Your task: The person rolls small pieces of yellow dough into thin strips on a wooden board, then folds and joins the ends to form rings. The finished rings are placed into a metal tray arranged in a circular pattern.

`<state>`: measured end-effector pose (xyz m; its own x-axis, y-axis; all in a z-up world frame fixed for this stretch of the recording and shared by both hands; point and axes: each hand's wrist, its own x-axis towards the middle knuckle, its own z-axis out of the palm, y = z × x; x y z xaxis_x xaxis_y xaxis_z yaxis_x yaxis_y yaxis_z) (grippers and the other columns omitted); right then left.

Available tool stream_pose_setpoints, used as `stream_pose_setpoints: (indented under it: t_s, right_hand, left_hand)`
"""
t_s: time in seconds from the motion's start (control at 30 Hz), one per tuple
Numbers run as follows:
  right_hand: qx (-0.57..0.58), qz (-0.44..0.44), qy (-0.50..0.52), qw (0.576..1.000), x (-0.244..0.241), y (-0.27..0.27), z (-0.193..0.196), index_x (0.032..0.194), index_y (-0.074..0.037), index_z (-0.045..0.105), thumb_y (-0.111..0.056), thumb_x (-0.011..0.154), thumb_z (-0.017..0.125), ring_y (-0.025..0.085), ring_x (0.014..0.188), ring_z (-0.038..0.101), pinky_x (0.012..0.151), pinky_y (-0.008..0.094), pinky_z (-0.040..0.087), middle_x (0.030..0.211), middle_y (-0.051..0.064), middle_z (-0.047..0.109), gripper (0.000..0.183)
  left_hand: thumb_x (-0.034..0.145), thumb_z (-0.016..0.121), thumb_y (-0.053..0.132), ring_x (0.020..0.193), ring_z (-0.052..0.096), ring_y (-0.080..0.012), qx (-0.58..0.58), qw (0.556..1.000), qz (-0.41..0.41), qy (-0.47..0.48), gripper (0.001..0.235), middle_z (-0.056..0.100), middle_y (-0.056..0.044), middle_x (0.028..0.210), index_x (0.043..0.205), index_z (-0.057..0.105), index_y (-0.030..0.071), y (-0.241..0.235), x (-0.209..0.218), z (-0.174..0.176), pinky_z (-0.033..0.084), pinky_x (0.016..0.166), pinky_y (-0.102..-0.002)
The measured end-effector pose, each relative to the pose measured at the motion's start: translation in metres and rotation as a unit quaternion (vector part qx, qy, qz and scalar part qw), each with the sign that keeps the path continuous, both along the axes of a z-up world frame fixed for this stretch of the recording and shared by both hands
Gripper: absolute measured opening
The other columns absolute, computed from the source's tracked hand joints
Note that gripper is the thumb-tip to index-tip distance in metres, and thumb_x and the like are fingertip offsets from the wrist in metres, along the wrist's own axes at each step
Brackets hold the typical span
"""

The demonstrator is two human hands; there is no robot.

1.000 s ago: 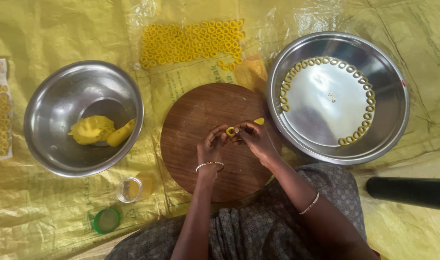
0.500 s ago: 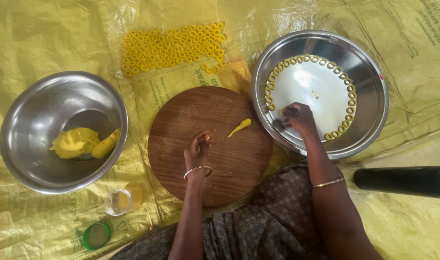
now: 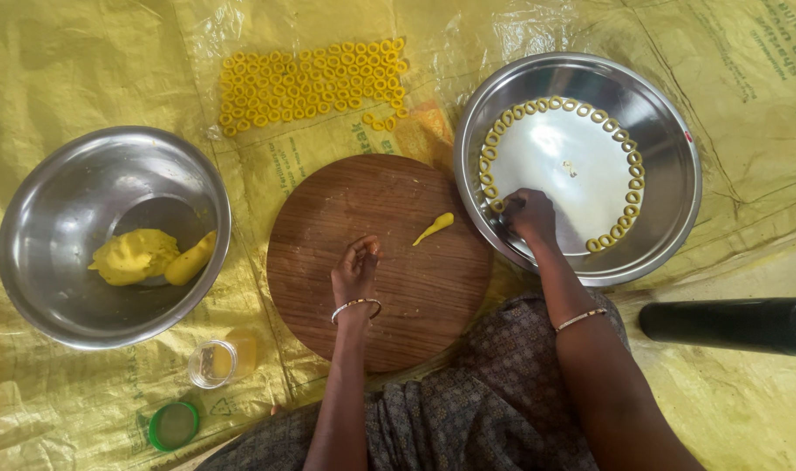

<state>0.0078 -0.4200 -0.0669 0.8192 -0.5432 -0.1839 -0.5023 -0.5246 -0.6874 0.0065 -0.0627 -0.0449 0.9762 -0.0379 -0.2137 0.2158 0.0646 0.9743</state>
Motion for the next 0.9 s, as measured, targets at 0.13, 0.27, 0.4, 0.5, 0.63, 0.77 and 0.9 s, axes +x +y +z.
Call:
stream_pose_setpoints:
  t_s: [0.13, 0.27, 0.4, 0.5, 0.63, 0.77, 0.9]
  right_hand:
    - [-0.061, 0.008, -0.018, 0.998, 0.004, -0.004, -0.01, 0.097, -0.01, 0.08, -0.019, 0.085, 0.074, 0.023, 0.075, 0.075, 0.074, 0.037, 0.058, 0.089, 0.012, 0.078, 0.016]
    - [-0.054, -0.005, -0.036, 0.998, 0.003, -0.004, -0.013, 0.095, -0.009, 0.079, -0.016, 0.086, 0.073, 0.025, 0.079, 0.075, 0.075, 0.038, 0.059, 0.089, 0.012, 0.078, 0.013]
    - [0.082, -0.058, 0.01, 0.995, 0.0, 0.006, 0.006, 0.103, -0.009, 0.075, -0.008, 0.097, 0.058, 0.029, 0.081, 0.077, 0.071, 0.039, 0.061, 0.09, 0.012, 0.077, 0.019]
    - [-0.094, 0.005, -0.096, 0.991, -0.004, 0.022, 0.031, 0.106, -0.007, 0.075, -0.002, 0.093, 0.062, 0.034, 0.084, 0.074, 0.072, 0.042, 0.058, 0.094, 0.015, 0.076, 0.02]
    - [-0.117, 0.141, -0.233, 0.955, -0.016, 0.06, 0.066, 0.116, -0.005, 0.07, -0.002, 0.1, 0.062, 0.034, 0.09, 0.072, 0.078, 0.042, 0.057, 0.105, 0.016, 0.07, 0.019]
    - [-0.272, 0.354, -0.241, 0.862, -0.019, 0.11, 0.084, 0.105, -0.007, 0.07, -0.003, 0.08, 0.069, 0.04, 0.107, 0.065, 0.088, 0.049, 0.052, 0.112, 0.012, 0.069, 0.025]
    - [-0.345, 0.387, -0.227, 0.824, -0.015, 0.133, 0.093, 0.107, -0.009, 0.073, -0.009, 0.078, 0.072, 0.038, 0.106, 0.063, 0.087, 0.051, 0.051, 0.107, 0.011, 0.065, 0.029]
  left_hand:
    - [0.098, 0.065, 0.009, 0.101, 0.072, -0.0146, 0.013, 1.0, -0.004, 0.0, 0.027, 0.075, -0.009, 0.112, 0.124, 0.07, 0.002, 0.001, 0.001, 0.002, 0.06, 0.092, -0.03]
    - [0.097, 0.064, 0.006, 0.102, 0.072, -0.015, 0.014, 1.0, -0.005, -0.004, 0.028, 0.075, -0.009, 0.113, 0.124, 0.069, 0.002, 0.002, 0.001, -0.004, 0.059, 0.093, -0.03]
    - [0.099, 0.064, 0.008, 0.104, 0.073, -0.0149, -0.001, 1.0, 0.0, -0.012, 0.025, 0.075, -0.01, 0.112, 0.122, 0.069, 0.0, 0.002, 0.001, -0.006, 0.059, 0.095, -0.029]
    - [0.097, 0.063, 0.006, 0.105, 0.073, -0.0153, -0.019, 0.999, 0.014, -0.024, 0.026, 0.075, -0.009, 0.112, 0.122, 0.069, -0.001, 0.003, -0.002, 0.002, 0.06, 0.095, -0.029]
    - [0.099, 0.065, 0.007, 0.101, 0.072, -0.0158, 0.037, 0.998, 0.005, -0.055, 0.027, 0.076, -0.01, 0.109, 0.124, 0.07, 0.0, 0.016, -0.011, 0.033, 0.058, 0.089, -0.028]
    - [0.099, 0.063, 0.01, 0.103, 0.074, -0.0112, 0.107, 0.991, -0.003, -0.085, 0.027, 0.075, -0.006, 0.115, 0.124, 0.069, 0.003, 0.048, -0.015, 0.081, 0.061, 0.088, -0.025]
    - [0.102, 0.065, 0.01, 0.099, 0.069, -0.0156, 0.11, 0.99, 0.015, -0.087, 0.026, 0.076, -0.013, 0.112, 0.125, 0.07, -0.001, 0.093, -0.038, 0.112, 0.055, 0.084, -0.027]
